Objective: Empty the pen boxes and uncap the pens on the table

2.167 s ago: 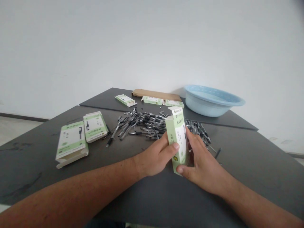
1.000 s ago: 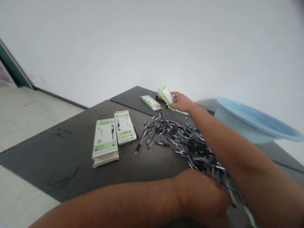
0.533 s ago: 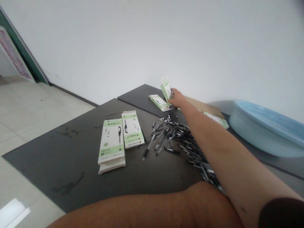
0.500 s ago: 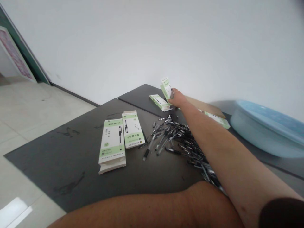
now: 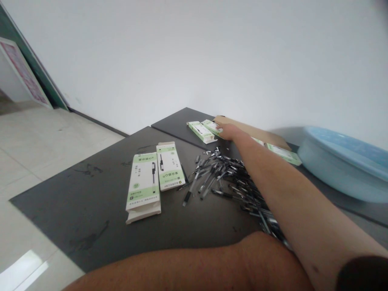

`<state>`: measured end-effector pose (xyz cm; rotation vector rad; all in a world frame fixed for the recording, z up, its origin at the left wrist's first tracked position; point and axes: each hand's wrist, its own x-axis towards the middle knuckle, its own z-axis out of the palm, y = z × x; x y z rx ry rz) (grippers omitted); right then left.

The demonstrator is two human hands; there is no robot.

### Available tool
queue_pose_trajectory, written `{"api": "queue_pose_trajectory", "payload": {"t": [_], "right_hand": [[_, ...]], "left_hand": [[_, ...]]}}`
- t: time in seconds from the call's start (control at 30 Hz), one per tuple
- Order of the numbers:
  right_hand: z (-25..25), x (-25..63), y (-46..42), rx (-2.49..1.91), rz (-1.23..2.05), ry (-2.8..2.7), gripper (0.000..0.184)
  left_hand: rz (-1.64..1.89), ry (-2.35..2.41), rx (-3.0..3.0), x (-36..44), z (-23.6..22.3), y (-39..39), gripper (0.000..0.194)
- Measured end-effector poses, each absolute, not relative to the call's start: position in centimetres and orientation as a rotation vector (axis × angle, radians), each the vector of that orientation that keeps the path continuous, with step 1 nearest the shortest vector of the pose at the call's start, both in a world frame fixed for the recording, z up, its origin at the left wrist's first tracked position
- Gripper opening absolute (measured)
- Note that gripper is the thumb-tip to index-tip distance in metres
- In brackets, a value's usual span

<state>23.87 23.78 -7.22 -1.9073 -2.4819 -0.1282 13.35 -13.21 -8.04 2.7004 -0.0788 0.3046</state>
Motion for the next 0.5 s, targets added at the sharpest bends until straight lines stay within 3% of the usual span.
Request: {"api": "queue_pose_trajectory", "payload": {"t": [0.5], "right_hand": [[-5.3,21.6,22.4,-1.884,-0.223,-2.415,0.043]], "left_hand": [[0.265,-0.161,2.759,13.8,-8.4,-13.1,0.042]]}}
